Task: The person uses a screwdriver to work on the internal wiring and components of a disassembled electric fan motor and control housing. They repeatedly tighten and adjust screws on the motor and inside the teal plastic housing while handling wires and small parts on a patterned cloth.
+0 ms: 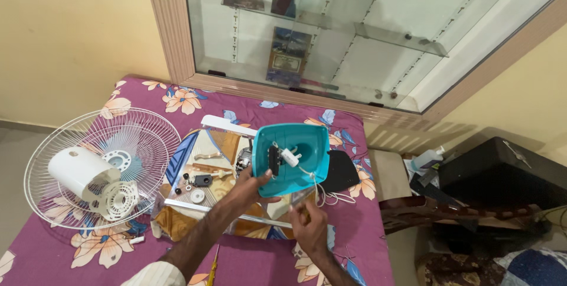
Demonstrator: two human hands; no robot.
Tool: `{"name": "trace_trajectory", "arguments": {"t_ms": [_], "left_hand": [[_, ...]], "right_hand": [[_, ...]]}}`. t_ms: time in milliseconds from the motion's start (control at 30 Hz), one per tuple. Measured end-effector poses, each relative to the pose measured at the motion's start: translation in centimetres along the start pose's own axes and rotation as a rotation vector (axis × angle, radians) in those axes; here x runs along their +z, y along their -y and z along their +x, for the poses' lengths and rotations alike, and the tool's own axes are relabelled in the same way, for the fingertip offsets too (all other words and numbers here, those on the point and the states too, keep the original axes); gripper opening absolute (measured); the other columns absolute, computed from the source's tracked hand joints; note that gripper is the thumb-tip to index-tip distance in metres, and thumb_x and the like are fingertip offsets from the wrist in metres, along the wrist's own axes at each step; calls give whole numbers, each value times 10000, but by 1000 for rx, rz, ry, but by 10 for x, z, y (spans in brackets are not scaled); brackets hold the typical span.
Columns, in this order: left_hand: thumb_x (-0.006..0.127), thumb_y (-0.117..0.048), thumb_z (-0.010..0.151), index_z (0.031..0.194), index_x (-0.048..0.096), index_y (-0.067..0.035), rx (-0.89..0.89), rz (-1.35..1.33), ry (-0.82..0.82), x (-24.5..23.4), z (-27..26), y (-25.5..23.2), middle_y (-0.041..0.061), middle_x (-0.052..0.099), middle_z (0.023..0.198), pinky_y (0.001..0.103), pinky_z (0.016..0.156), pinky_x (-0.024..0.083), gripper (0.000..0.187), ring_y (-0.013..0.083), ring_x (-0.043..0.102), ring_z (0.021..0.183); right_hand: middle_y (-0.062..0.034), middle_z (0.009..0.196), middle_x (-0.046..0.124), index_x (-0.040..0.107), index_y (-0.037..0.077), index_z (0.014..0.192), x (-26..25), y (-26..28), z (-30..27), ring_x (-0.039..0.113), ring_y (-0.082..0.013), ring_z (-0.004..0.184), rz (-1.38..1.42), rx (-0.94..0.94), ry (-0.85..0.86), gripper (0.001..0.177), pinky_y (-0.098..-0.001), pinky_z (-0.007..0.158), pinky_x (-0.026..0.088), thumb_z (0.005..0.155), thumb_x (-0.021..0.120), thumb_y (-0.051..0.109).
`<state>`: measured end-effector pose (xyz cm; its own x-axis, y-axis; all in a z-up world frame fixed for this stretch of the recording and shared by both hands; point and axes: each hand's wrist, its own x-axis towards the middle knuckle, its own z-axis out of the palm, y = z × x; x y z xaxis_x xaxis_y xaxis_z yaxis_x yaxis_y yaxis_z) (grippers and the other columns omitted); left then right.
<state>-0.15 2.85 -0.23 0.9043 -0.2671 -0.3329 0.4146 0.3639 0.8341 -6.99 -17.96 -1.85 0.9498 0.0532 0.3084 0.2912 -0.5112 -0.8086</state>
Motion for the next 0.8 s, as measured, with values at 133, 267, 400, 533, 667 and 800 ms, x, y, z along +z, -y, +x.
{"name": "trace_trajectory", "arguments": {"t_ms": [133,267,400,533,667,800], "left_hand": [[549,-179,986,1502,398,-109,-29,95,-3,11,-2,21,210,564,1408,536,961,649,542,385,615,1279],[539,-92,960,1517,339,-178,-26,88,-4,23,-4,29,196,563,1414,549,984,627,598,382,618,1278],[545,-64,957,1513,364,-153,-8,89,-4,26,-9,28,207,572,1408,559,985,623,592,381,625,1266],[540,-72,958,1524,353,-164,-25,111,0,27,-12,29,188,561,1432,556,1019,611,604,365,612,1291],[541,-137,986,1533,359,-154,-52,79,-17,27,-14,26,191,540,1451,571,1043,586,577,376,579,1318],[532,-146,980,1535,329,-175,-55,81,-63,27,-13,21,184,533,1465,584,1036,583,591,384,574,1331]], "right_hand": [[-50,647,560,563,47,799,10,18,30,507,-108,534,60,46,-118,320,-291,478,405,907,792,242],[-63,699,647,543,31,770,15,48,56,634,-150,598,-169,-114,-257,404,-326,539,507,782,892,234],[-69,750,699,531,57,825,14,64,59,750,-151,642,-8,89,-213,333,-317,529,586,808,846,163],[-96,805,674,487,34,868,13,59,55,758,-146,669,86,32,-231,345,-283,510,608,813,820,105],[-97,805,690,477,34,902,11,42,54,763,-141,676,105,70,-226,326,-267,521,603,810,788,54],[-123,901,663,474,38,953,2,20,51,737,-174,723,163,137,-227,310,-263,564,618,794,735,-12]]}}
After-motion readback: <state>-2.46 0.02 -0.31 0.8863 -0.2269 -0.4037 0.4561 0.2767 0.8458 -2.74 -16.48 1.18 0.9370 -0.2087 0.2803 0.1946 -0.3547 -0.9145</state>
